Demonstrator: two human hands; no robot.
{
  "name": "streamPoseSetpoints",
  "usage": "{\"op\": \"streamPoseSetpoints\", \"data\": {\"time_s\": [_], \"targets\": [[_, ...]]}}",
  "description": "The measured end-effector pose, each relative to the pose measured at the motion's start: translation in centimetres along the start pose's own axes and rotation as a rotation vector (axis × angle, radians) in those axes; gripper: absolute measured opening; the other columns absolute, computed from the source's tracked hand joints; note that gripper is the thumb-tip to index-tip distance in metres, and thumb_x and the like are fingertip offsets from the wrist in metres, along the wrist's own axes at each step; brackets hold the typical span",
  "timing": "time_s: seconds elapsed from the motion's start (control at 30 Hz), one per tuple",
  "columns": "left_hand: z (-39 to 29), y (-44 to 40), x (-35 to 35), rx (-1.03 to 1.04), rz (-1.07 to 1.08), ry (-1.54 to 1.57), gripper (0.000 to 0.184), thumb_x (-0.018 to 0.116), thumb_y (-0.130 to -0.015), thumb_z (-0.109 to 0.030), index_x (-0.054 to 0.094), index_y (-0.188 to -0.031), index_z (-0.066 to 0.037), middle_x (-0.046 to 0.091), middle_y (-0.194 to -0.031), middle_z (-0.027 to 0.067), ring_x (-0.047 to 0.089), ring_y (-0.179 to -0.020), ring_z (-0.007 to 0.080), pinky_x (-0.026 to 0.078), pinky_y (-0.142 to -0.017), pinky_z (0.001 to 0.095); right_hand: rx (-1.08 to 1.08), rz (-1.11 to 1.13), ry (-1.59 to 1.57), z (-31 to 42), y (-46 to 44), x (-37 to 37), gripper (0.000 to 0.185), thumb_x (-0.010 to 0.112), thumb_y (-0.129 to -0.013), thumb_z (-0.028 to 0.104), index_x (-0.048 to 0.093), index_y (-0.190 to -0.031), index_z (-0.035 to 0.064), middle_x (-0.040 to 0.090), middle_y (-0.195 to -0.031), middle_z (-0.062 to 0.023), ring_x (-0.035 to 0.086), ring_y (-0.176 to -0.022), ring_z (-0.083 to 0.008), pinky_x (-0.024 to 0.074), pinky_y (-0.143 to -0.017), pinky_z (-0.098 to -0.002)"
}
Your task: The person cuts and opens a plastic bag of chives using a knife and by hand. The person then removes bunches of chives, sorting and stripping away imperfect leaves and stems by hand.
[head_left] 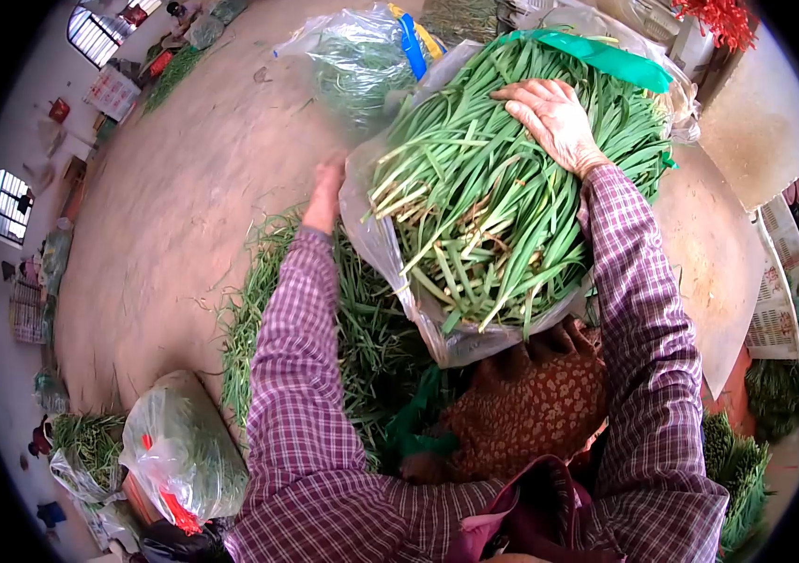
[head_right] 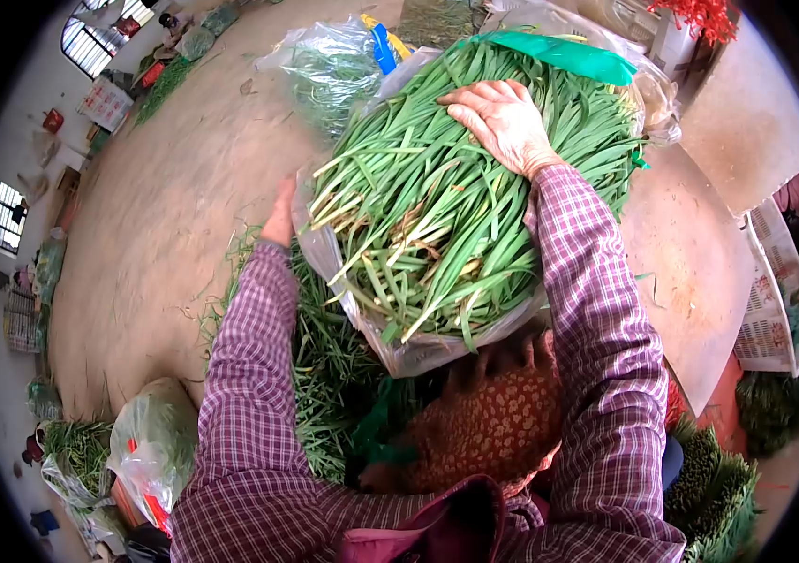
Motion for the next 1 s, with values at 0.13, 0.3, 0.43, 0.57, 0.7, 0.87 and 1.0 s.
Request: {"op": "streamPoseSetpoints", "data": {"time_s": [0.13, 0.3, 0.43, 0.57, 0.7, 0.87, 1.0], "targets": [[-12.2, 9.1, 1.1, 0.087, -0.237, 0.128, 0.044, 0.062, -0.086, -0.026, 0.052, -0.124, -0.006, 0.063, -0.11, 0.009, 0.057, -0.106, 0.0198, 0.044, -0.091, 0.0335, 0.016, 0.027, 0.017, -0.2, -0.1, 0.6, 0.037, 0.035, -0.096, 0.04, 0.058, -0.117, 0.0188, 0.058, -0.112, -0.0028, 0.048, -0.11, -0.0216, 0.0278, -0.101, -0.0384], [-21.6, 19.7, 10.6, 0.483, 0.144, -0.457, 0.078, 0.07, -0.076, -0.04, 0.036, -0.138, -0.007, 0.047, -0.135, 0.0146, 0.04, -0.128, 0.0287, 0.029, -0.108, 0.0419, 0.022, 0.072, 0.028, -0.1, -0.2, 0.6, 0.037, 0.035, -0.096, 0.039, 0.057, -0.119, 0.0202, 0.057, -0.112, -0.0028, 0.048, -0.111, -0.0208, 0.0274, -0.101, -0.0391], [-15.6, 18.7, 11.2, 0.409, 0.107, -0.746, 0.099, 0.077, -0.067, -0.035, 0.022, -0.143, -0.003, 0.027, -0.143, 0.0236, 0.025, -0.135, 0.0344, 0.024, -0.11, 0.0435, 0.077, 0.233, 0.072, -0.2, -0.8, 0.6, 0.04, 0.037, -0.096, 0.042, 0.05, -0.127, 0.0213, 0.055, -0.117, -0.0038, 0.049, -0.114, -0.0215, 0.03, -0.101, -0.0414], [-14.3, 18.8, 11.2, 0.409, 0.025, -0.601, 0.094, 0.074, -0.065, -0.017, 0.023, -0.142, -0.002, 0.032, -0.136, 0.0243, 0.03, -0.131, 0.0353, 0.027, -0.108, 0.043, -0.046, 0.097, 0.022, 2.9, -3.3, -3.2, 0.063, 0.052, -0.085, 0.055, 0.04, -0.136, 0.0196, 0.051, -0.124, -0.0083, 0.045, -0.121, -0.0265, 0.0274, -0.105, -0.0476], [-13.4, 18.0, 9.8, 0.445, -0.097, -0.536, 0.078, 0.066, -0.066, -0.004, 0.032, -0.136, 0.0, 0.042, -0.131, 0.0234, 0.043, -0.121, 0.0337, 0.034, -0.103, 0.0393, -0.257, 0.32, 0.004, 10.5, -5.4, -3.7, 0.086, 0.065, -0.072, 0.057, 0.031, -0.141, 0.0179, 0.045, -0.133, -0.013, 0.039, -0.127, -0.0293, 0.0228, -0.108, -0.0506], [-13.7, 17.8, 7.8, 0.379, -0.233, -0.558, 0.05, 0.056, -0.072, 0.001, 0.053, -0.122, -0.003, 0.065, -0.104, 0.0162, 0.062, -0.098, 0.0218, 0.046, -0.087, 0.0327, -0.33, 0.679, -0.046, 14.9, -5.7, 1.0, 0.108, 0.077, -0.058, 0.057, 0.023, -0.144, 0.0196, 0.032, -0.143, -0.0169, 0.027, -0.135, -0.0314, 0.0149, -0.112, -0.0511], [-12.3, 15.8, 4.0, 0.248, -0.416, -0.493, 0.024, 0.054, -0.076, 0.0, 0.065, -0.097, -0.003, 0.066, -0.072, 0.0086, 0.061, -0.064, 0.0139, 0.05, -0.06, 0.0309, -0.321, 0.712, 0.015, 15.0, -4.7, 3.2, 0.103, 0.077, -0.06, 0.053, 0.026, -0.143, 0.0225, 0.044, -0.133, -0.0095, 0.037, -0.129, -0.0282, 0.0192, -0.111, -0.0511]]}}
Point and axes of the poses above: each hand's wrist, its own y-axis away from the middle knuckle, its own x-axis out of the palm, z = x × y, the point moved 6 cm from there along -y, towards the middle knuckle
